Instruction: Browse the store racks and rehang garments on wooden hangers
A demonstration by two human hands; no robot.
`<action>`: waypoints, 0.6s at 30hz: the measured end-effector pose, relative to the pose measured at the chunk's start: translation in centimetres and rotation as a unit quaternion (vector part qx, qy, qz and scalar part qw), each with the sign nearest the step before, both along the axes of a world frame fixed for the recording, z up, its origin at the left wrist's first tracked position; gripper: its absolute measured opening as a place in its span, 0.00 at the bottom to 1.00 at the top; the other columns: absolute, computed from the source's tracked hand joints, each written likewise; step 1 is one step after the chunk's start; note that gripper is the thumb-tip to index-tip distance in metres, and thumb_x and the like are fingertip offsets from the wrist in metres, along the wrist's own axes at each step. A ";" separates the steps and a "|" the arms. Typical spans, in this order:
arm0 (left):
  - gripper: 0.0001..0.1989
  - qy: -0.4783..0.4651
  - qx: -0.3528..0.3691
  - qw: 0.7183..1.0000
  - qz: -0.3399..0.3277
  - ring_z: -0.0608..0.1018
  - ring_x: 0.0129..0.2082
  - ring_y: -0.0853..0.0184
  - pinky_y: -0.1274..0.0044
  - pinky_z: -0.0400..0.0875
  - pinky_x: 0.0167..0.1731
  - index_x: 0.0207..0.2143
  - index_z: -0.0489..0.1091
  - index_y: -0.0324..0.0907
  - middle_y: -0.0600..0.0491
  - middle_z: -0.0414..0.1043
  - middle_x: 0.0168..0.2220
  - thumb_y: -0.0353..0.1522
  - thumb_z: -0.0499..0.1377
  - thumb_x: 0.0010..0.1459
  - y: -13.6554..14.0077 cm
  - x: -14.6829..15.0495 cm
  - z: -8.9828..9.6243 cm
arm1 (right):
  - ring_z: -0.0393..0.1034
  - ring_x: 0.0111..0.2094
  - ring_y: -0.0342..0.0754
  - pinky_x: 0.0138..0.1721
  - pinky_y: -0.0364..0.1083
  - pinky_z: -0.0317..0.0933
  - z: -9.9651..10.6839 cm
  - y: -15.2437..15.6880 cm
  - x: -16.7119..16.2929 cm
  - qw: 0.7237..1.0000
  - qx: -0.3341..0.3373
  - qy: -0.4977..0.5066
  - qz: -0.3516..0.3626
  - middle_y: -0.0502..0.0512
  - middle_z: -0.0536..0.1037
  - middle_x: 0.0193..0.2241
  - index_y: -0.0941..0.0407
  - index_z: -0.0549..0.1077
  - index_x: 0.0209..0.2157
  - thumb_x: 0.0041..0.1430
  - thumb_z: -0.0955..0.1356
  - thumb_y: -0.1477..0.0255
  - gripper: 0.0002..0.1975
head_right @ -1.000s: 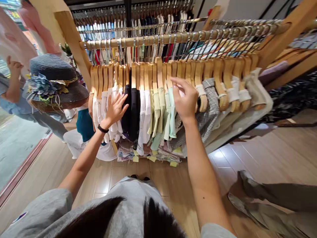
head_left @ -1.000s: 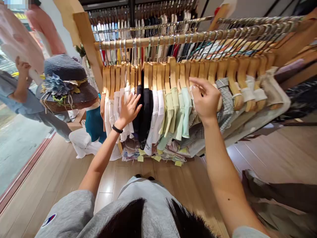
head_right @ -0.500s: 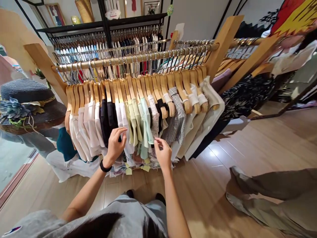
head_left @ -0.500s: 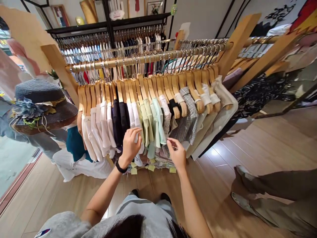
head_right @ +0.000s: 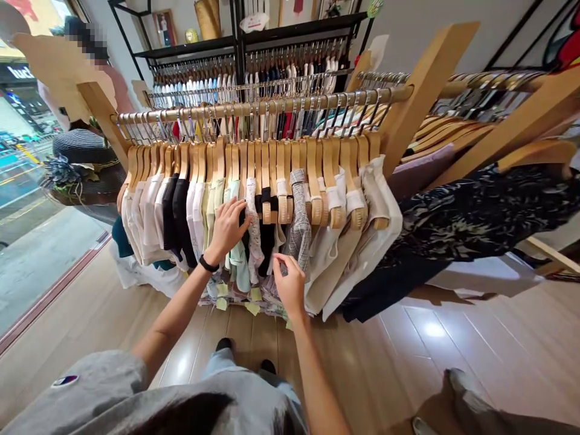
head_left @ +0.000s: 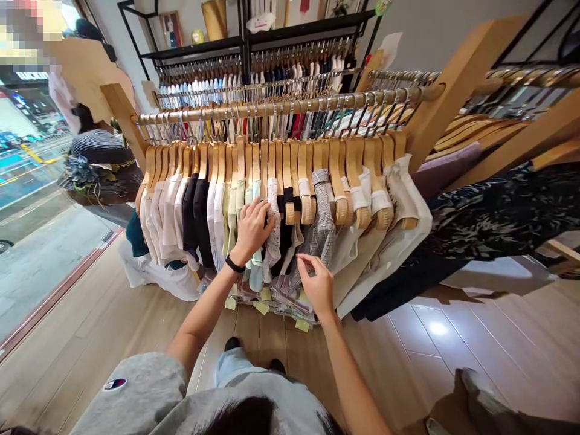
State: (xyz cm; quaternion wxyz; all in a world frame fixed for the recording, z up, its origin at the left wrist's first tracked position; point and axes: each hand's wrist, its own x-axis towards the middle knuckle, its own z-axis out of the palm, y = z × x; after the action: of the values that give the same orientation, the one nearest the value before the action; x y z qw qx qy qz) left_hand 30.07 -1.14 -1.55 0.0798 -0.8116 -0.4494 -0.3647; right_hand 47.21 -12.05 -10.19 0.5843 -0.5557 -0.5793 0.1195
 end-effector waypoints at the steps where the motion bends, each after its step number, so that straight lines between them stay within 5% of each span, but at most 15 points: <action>1: 0.19 0.018 -0.008 1.000 0.013 0.61 0.71 0.54 0.57 0.55 0.69 0.60 0.69 0.42 0.43 0.70 0.63 0.37 0.56 0.70 0.2 0.3 0.0 | 0.78 0.40 0.59 0.46 0.59 0.73 0.3 0.1 0.2 1.000 0.003 -0.006 0.000 0.57 0.82 0.37 0.49 0.77 0.37 0.66 0.64 0.62 0.11; 5: 0.28 0.040 -0.022 0.996 0.071 0.55 0.73 0.52 0.53 0.45 0.71 0.65 0.63 0.41 0.41 0.63 0.67 0.41 0.60 0.67 0.5 1.5 -0.5 | 0.75 0.47 0.61 0.53 0.63 0.69 2.9 1.7 0.0 0.997 0.051 -0.053 -0.037 0.60 0.80 0.41 0.48 0.78 0.39 0.68 0.63 0.65 0.12; 9: 0.27 0.022 -0.030 0.993 0.109 0.56 0.73 0.51 0.52 0.48 0.70 0.67 0.61 0.39 0.39 0.63 0.68 0.38 0.56 0.69 1.1 2.2 -0.8 | 0.64 0.60 0.63 0.62 0.65 0.60 7.1 6.0 -1.1 0.985 0.086 -0.126 -0.085 0.64 0.75 0.52 0.49 0.81 0.43 0.68 0.63 0.67 0.14; 13: 0.27 0.039 -0.036 0.992 0.110 0.56 0.73 0.51 0.55 0.50 0.70 0.67 0.62 0.39 0.39 0.63 0.67 0.33 0.55 0.67 1.8 1.6 -0.3 | 0.47 0.71 0.63 0.70 0.69 0.43 10.3 10.7 -2.1 0.968 0.068 -0.241 -0.031 0.61 0.65 0.65 0.50 0.81 0.47 0.66 0.65 0.73 0.14; 18: 0.32 0.102 -0.050 0.988 0.103 0.54 0.73 0.53 0.56 0.50 0.70 0.69 0.60 0.43 0.42 0.63 0.67 0.25 0.54 0.63 1.8 -0.9 0.9 | 0.39 0.74 0.63 0.72 0.70 0.25 10.9 13.7 -1.8 0.939 0.003 -0.341 0.044 0.61 0.58 0.70 0.56 0.83 0.44 0.63 0.67 0.78 0.14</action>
State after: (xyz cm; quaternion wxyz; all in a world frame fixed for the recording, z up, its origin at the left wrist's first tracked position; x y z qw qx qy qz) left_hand 29.18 0.67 -0.61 0.1213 -0.7970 -0.5378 -0.2468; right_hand 45.36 1.61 0.73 0.3477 -0.5355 -0.7678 -0.0533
